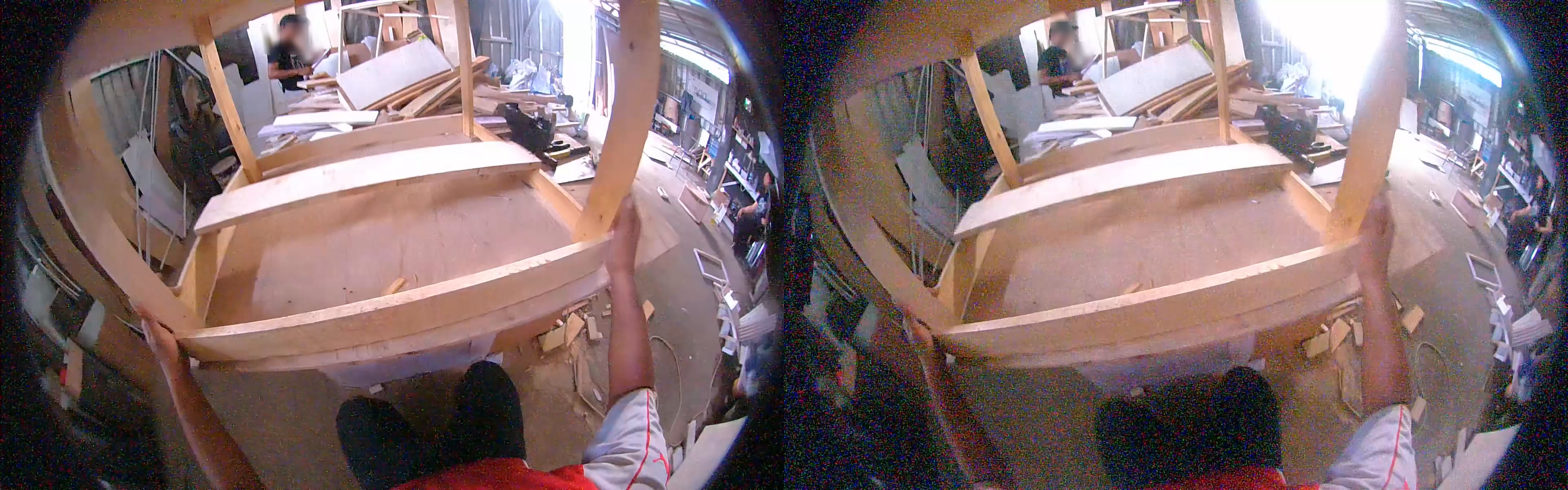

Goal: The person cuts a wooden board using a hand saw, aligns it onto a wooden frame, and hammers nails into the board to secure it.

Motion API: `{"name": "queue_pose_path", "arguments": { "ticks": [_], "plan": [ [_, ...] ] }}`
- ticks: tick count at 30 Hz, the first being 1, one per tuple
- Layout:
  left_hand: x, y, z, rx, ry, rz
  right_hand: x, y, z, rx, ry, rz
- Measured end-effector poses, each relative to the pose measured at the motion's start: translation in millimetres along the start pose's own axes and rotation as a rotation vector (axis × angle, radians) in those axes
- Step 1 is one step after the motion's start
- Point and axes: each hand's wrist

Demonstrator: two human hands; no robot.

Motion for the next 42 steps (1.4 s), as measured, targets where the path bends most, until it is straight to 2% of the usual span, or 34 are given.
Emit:
{"name": "queue_pose_path", "arguments": {
  "ticks": [3, 6, 10, 12, 18, 22, 24, 27, 30, 33, 36, 38, 40, 42],
  "plan": [
    [8, -3, -2, -0.255, 0.053, 0.02, -50, -1, -12, 0.155, -0.364, -0.206],
    [10, 3, 0, -0.276, 0.105, 0.026, -75, 20, -20, 0.155, -0.377, -0.275],
    [18, 3, -6, -0.34, 0.037, 0.062, -60, 38, -5, 0.091, -0.224, -0.051],
    [17, 6, -6, -0.247, 0.057, 0.07, -57, 32, -1, 0.045, -0.143, -0.004],
    [-13, -24, 11, -0.241, 0.073, 0.049, -45, 20, -2, 0.054, -0.175, -0.111],
    [4, -10, 1, -0.262, 0.021, 0.149, -52, 22, -7, 0.054, -0.138, -0.123],
    [-23, -41, 16, -0.271, 0.063, 0.068, -56, 22, -8, 0.06, -0.072, -0.137],
    [-42, -60, 23, -0.271, 0.053, 0.042, -41, 19, -10, 0.072, -0.119, -0.217],
    [-41, -60, 16, -0.225, -0.026, 0.143, -22, 20, -19, 0.084, -0.005, -0.234],
    [-45, -69, 10, -0.183, -0.093, 0.251, -56, 21, -23, -0.001, 0.091, -0.26],
    [-40, -76, 9, -0.139, -0.131, 0.408, -59, 16, -27, -0.119, 0.211, -0.179],
    [-41, -84, 8, -0.126, -0.098, 0.596, -58, 15, -31, -0.172, 0.259, -0.215],
    [-40, -89, 2, -0.079, 0.058, 0.894, -65, 16, -33, -0.189, 0.295, -0.242],
    [42, 9, -39, 0.172, -0.06, 1.074, -79, 14, -29, -0.161, 0.32, -0.266]
  ]
}}
Point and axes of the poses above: each hand's wrist, its own z-axis towards the middle knuckle, its own y-axis out of the palm, x = y × z, and after that the axes turned 13 degrees about -x, right-handed
